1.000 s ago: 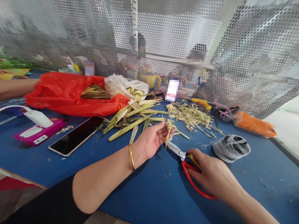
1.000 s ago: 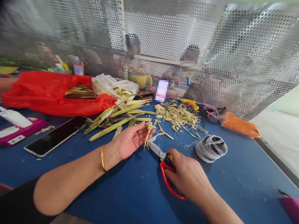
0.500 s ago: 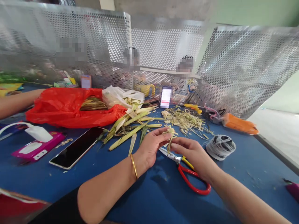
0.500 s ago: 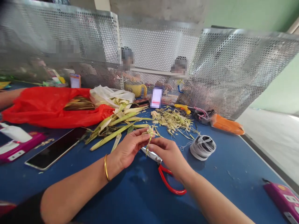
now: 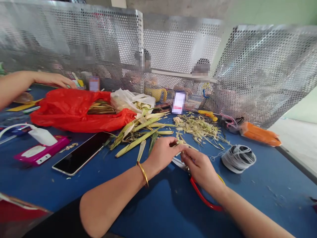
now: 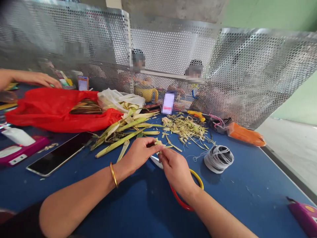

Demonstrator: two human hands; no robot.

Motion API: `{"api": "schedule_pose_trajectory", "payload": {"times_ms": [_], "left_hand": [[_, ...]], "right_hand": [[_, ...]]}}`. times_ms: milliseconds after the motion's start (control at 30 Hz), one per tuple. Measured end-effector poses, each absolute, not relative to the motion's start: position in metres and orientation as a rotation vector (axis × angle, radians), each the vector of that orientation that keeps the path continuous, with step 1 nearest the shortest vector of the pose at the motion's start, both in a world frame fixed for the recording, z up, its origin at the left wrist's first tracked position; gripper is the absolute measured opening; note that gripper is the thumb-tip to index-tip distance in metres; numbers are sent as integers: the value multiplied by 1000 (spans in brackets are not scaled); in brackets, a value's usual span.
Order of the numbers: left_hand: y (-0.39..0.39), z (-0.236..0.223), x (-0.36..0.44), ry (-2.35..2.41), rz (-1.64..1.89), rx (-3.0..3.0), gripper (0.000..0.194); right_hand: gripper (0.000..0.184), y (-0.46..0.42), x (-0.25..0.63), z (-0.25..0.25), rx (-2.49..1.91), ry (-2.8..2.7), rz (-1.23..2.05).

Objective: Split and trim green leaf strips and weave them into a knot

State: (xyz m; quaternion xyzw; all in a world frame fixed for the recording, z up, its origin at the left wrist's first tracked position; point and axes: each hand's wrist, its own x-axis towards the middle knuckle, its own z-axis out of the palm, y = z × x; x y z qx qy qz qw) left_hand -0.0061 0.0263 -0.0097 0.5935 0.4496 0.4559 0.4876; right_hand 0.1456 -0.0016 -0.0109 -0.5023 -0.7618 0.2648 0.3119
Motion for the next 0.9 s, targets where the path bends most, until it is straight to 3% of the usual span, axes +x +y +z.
{"api": "schedule_pose_trajectory", "payload": {"times_ms": [133,333,433,633,700,900], "left_hand": [[30,-10,-8,1115,1034,1464,36],[29,-7,-7,959,950,1240,37],[31,-7,-10,998,981,1216,39],[38,-11,-15,1082,933,1111,42],[41,-11,-17,1147,1059,1063,40],[45,-10,-15,1290,1259,989,17]], "right_hand": [[26,-2,150,-4,-1358,-2262,418],[28,-3,149,-8,-1457,-2206,404],[29,-2,148,-10,-1452,-2110,608],[31,4,153,-9,-1396,-1728,1505],[33,11,158,-8,-1372,-1580,1653],[35,45,190,-1,-1336,-1176,1158]]}}
